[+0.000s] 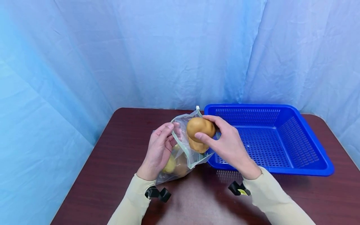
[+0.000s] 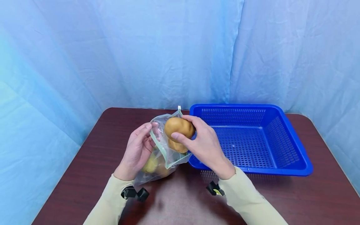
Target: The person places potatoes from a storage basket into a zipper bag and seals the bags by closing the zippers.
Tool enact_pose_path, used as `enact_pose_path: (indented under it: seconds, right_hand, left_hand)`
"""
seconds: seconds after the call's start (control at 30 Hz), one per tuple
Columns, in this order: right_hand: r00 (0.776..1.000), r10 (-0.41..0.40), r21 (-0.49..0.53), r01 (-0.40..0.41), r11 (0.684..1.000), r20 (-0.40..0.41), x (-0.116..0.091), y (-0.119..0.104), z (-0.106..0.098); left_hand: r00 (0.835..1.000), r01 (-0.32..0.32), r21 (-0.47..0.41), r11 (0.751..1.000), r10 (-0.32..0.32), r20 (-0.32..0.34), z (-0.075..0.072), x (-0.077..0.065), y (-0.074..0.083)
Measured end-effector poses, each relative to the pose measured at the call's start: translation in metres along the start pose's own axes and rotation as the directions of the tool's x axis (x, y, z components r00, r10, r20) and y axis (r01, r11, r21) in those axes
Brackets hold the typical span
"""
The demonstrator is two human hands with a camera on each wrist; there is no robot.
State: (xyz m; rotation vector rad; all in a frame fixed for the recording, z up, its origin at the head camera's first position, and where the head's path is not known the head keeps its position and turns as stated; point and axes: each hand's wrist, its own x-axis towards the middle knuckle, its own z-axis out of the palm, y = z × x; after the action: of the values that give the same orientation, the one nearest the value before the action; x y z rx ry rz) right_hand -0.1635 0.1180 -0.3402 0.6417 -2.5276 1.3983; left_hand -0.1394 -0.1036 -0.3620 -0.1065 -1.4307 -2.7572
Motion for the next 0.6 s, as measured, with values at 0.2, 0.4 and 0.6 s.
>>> enact_pose_path:
  seconds: [0.2,0.4,0.6]
  right_hand:
    - [0.999,-0.035,-0.086,0.036,0.996,0.012,0.0,-0.003,0.009]
    - [0.983,-0.182,-0.194,0.177,0.965,-0.007,0.003,-0.006,0.021]
    - [0.942,-0.332,-0.333,0.325,0.885,0.037,0.007,-0.008,0.031]
  left_hand:
    - [0.999,-0.044,-0.023,0.999,0.043,-0.016,0.001,0.0,0.003]
    - [0.996,-0.091,-0.044,0.995,0.092,0.006,0.004,0.002,0.01]
    - [0.994,-0.104,-0.043,0.994,0.104,0.015,0.007,0.003,0.014]
